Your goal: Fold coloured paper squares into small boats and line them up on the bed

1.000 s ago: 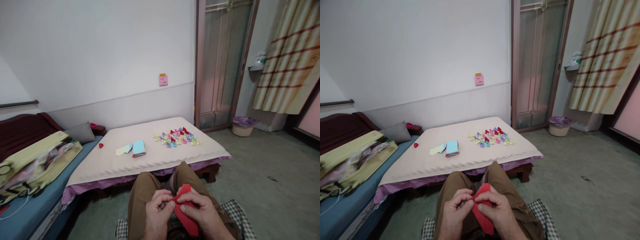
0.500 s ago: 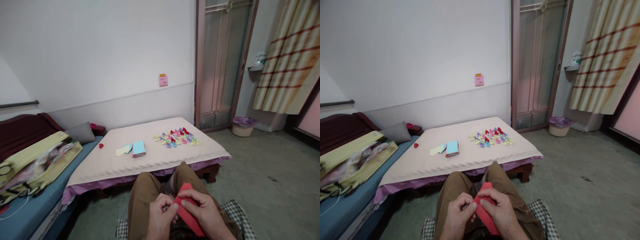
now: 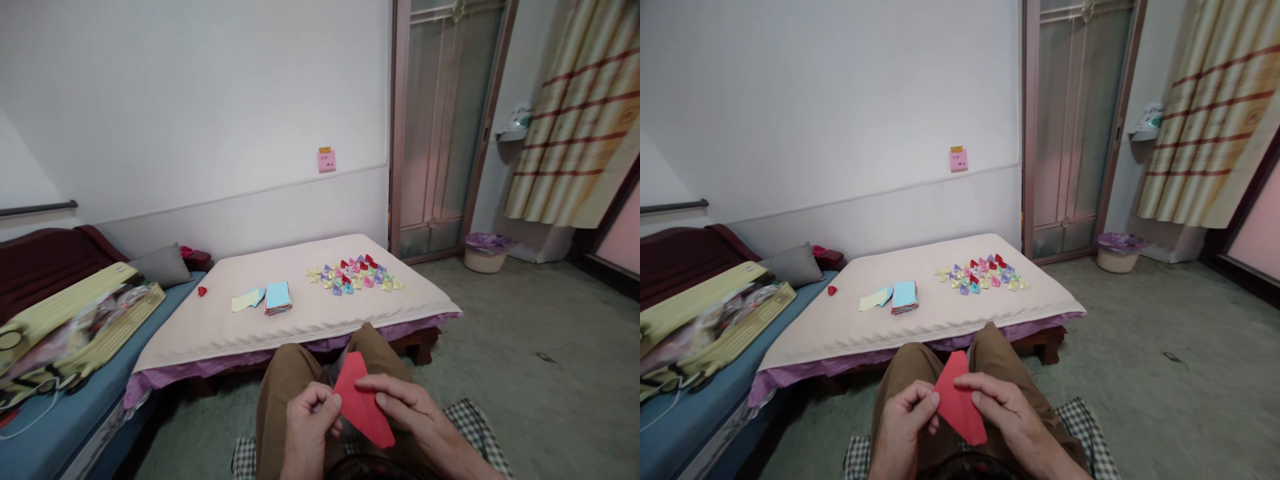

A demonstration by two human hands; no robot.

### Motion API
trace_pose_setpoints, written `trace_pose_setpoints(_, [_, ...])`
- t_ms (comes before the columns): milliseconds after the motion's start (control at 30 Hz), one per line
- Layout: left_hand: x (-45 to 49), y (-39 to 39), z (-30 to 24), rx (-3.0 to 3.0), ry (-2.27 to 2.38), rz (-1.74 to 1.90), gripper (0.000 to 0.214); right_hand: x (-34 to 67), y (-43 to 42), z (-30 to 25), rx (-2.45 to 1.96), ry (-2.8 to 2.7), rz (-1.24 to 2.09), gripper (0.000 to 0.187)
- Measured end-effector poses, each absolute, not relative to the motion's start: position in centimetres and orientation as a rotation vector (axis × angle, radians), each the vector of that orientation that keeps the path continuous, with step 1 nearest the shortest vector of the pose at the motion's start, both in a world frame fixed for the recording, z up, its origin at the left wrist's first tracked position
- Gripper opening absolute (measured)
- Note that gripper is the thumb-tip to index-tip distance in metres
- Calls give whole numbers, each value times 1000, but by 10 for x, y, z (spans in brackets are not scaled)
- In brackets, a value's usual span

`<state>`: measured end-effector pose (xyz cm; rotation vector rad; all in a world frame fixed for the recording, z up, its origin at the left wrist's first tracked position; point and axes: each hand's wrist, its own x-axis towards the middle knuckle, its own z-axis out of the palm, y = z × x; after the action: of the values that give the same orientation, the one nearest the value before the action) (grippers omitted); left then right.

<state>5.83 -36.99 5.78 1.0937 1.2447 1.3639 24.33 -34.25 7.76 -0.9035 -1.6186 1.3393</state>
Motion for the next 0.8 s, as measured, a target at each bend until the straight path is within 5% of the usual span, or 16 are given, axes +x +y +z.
trace_pose_setpoints(800, [67, -370, 52, 1177, 1172, 1114, 16, 236, -337, 67, -916, -1525, 1325, 23])
